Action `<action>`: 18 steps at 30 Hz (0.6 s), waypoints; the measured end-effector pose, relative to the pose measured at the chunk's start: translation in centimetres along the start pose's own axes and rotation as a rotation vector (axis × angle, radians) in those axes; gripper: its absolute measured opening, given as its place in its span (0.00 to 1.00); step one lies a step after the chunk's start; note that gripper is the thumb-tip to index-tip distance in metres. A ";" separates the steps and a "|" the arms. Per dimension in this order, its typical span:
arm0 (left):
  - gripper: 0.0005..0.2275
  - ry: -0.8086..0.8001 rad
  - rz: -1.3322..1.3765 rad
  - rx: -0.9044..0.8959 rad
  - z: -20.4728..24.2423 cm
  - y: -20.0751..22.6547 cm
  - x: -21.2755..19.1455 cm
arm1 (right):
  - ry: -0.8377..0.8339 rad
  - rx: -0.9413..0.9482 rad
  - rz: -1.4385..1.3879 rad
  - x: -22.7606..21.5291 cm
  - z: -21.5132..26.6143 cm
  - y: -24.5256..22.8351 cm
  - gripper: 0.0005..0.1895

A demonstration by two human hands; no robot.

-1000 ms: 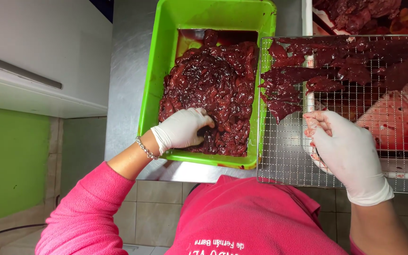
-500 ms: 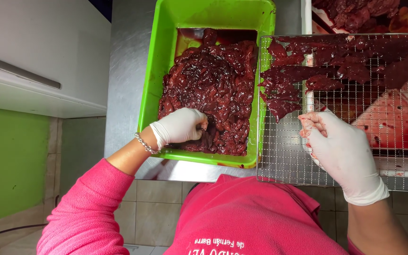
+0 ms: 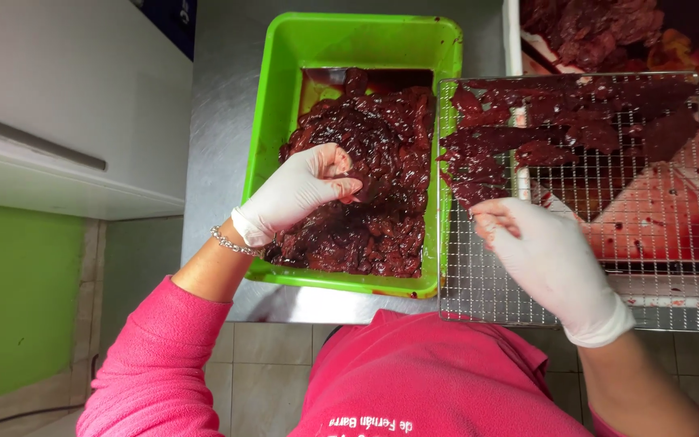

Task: Arrange thinly sliced marinated meat or organs onto a drying rack.

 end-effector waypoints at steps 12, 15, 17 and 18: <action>0.05 -0.313 0.116 0.113 -5.4 0.6 11.9 | -0.270 0.071 -0.869 1.6 -1.7 1.5 0.19; 0.04 -0.115 -0.269 0.124 -4.3 2.4 14.3 | -0.168 0.106 -0.824 1.7 -1.4 4.0 0.16; 0.04 -0.098 -0.312 0.129 -4.3 1.8 15.4 | -0.130 0.108 -0.798 1.4 -0.8 5.0 0.16; 0.05 -0.069 -0.353 0.132 -4.2 1.5 15.9 | -0.104 0.108 -0.769 1.3 -0.5 5.5 0.15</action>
Point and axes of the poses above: each hand's wrist, its own z-axis away from the middle knuckle, its own x-axis out of the palm, y = z × x, the point moved 1 cm from there along -z, towards the middle knuckle, and after that the axes turned 3 degrees about -y, right-handed, at the moved point
